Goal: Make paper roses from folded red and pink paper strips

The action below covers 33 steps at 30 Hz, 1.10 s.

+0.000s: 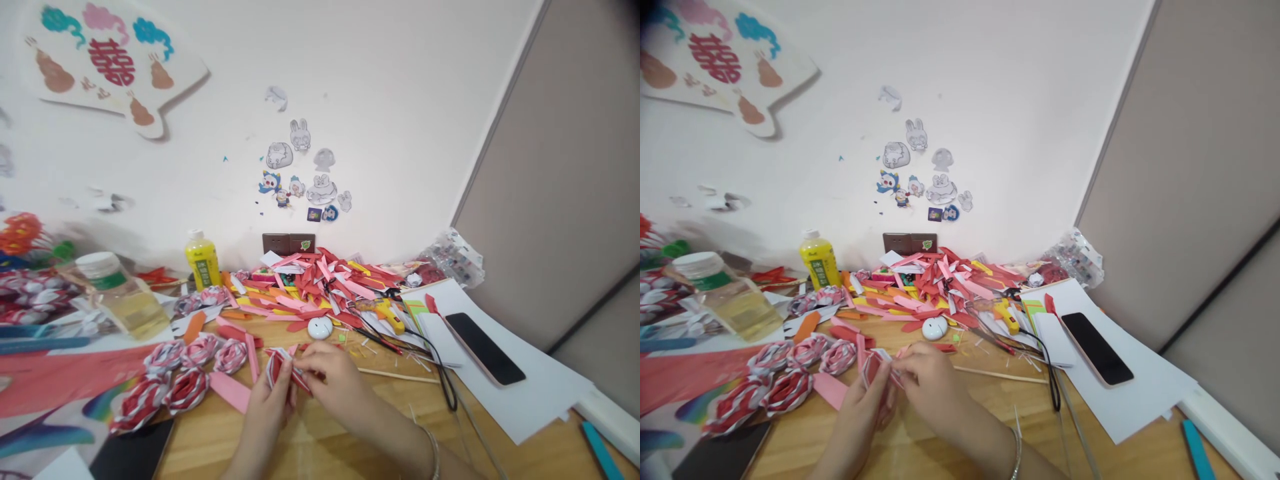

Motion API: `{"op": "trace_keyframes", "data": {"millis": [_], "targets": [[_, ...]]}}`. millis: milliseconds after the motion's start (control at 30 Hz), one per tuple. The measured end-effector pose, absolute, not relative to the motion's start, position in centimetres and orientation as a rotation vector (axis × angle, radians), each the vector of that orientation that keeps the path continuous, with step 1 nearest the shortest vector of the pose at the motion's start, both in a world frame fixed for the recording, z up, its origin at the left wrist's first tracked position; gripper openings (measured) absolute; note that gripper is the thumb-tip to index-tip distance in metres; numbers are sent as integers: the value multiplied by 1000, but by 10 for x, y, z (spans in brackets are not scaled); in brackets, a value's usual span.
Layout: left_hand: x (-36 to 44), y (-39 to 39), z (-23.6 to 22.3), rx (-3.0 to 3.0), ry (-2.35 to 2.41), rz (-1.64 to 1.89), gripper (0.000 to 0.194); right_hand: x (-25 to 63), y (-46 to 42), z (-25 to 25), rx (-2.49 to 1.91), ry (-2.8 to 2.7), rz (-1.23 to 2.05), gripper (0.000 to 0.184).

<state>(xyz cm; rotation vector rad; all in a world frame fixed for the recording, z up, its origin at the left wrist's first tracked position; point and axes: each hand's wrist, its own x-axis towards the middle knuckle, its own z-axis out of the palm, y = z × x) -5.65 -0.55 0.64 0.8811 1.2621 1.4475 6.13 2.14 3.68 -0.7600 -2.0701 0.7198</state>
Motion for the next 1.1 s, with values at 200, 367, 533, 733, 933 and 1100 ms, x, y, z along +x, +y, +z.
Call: {"op": "trace_keyframes", "data": {"millis": [200,367,533,733,933,1100], "targets": [[-58,-5,1,831,1245,1446,53,60,21,32,-834,-2034,734,22],[-61,-5,7,723,1160,1528,53,69,24,42,-832,-2052,891,30],[-59,-6,13,624,1076,1583,54,69,21,40,-616,-2177,876,26],[-58,-8,11,564,1033,1606,48,63,20,31,-608,-2137,892,26],[-53,-14,11,647,1104,1497,49,80,30,48,-686,-2053,1024,17],[-45,-23,13,732,1040,1232,51,82,32,43,-611,-1828,1553,35]]}}
